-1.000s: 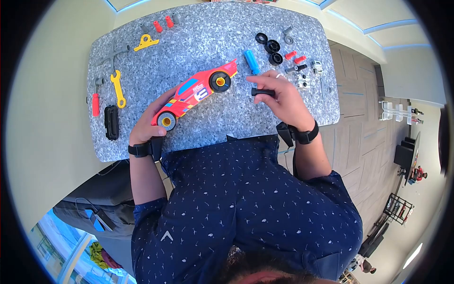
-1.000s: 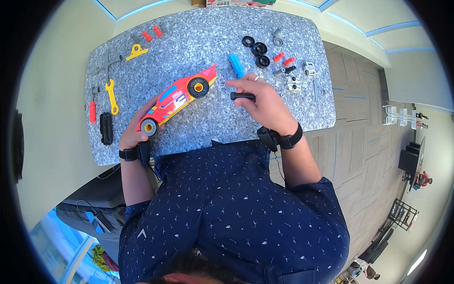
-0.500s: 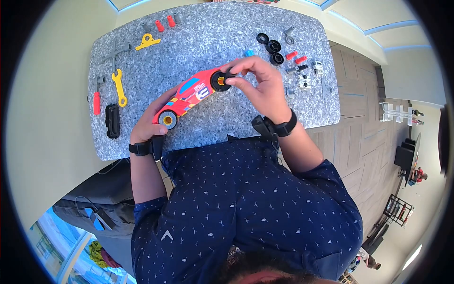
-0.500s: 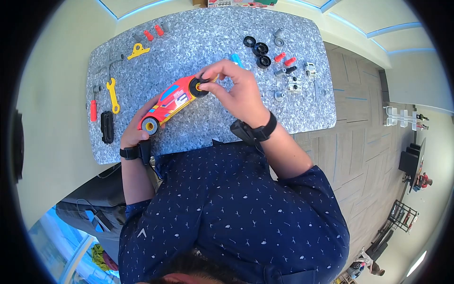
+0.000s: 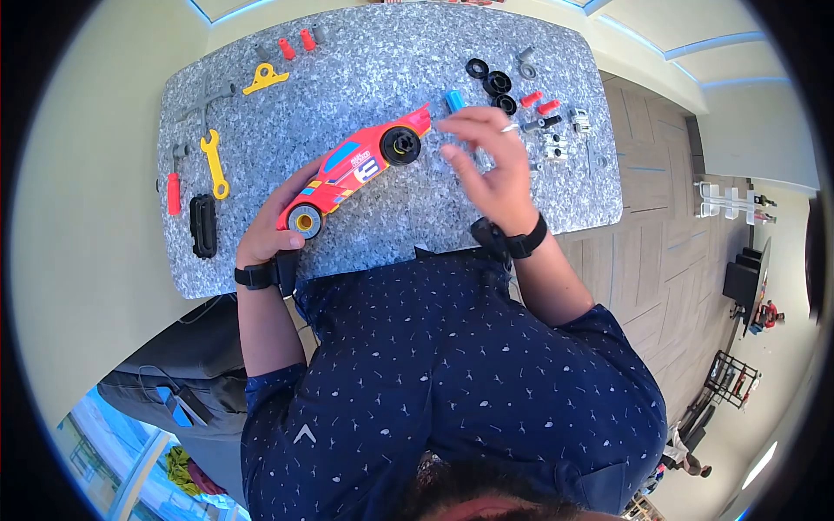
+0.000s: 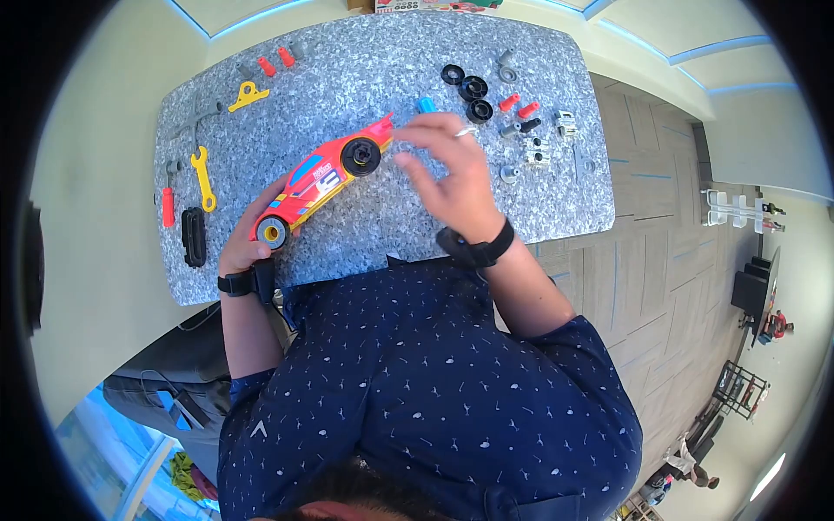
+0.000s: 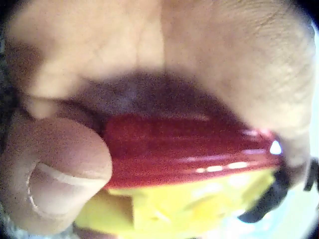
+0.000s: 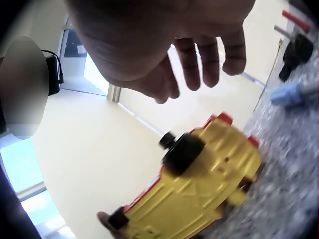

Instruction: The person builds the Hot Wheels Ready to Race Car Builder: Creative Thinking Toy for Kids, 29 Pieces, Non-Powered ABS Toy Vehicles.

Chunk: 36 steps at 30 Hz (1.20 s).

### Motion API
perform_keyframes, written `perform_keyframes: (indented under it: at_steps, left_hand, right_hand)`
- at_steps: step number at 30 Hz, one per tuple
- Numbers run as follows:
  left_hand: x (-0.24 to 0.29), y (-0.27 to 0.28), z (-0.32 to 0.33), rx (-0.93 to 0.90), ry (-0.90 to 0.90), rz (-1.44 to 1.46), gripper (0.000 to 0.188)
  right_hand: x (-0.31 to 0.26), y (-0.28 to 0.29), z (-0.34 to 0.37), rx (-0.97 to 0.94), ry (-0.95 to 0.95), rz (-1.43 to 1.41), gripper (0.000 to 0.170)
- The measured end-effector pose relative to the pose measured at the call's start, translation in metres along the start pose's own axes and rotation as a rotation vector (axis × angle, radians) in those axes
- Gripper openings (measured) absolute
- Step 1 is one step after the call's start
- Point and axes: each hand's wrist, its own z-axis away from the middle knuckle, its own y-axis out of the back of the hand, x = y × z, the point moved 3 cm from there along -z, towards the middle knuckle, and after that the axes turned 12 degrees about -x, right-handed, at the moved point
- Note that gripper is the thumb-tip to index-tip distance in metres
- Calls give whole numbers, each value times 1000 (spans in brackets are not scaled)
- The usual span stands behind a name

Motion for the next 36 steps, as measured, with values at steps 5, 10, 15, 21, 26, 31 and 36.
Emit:
perform_keyframes:
  at_steps: [5,10,15,21,26,31,36]
  left_hand:
    - [-7,4,3,7,5,-6,156]
    - [-4,3,1,0,-2,-21,156]
    - [3,-3,2,-13,11,-14,155]
    - [2,-1,2,-39,-4,-20,150]
    - [1,-1,1,-39,-6,-37,149]
    - [6,-6,-2,-55,-6,-35,146]
    - [12,-16,-7,-53,-55,-73,143]
  right_hand:
    - [73,23,29,-164,-376,358,52]
    - [85,8,27,-193,-415,360,64]
    - [94,-4,-1,-156,-327,451,68]
    - [94,3,-25,-150,-296,137,54]
    - [8,46,-35,-83,-39,-503,66]
    - [-27,55,-38,-301,42,-401,52]
    - [-42,52,-43,-326,154,-31,35]
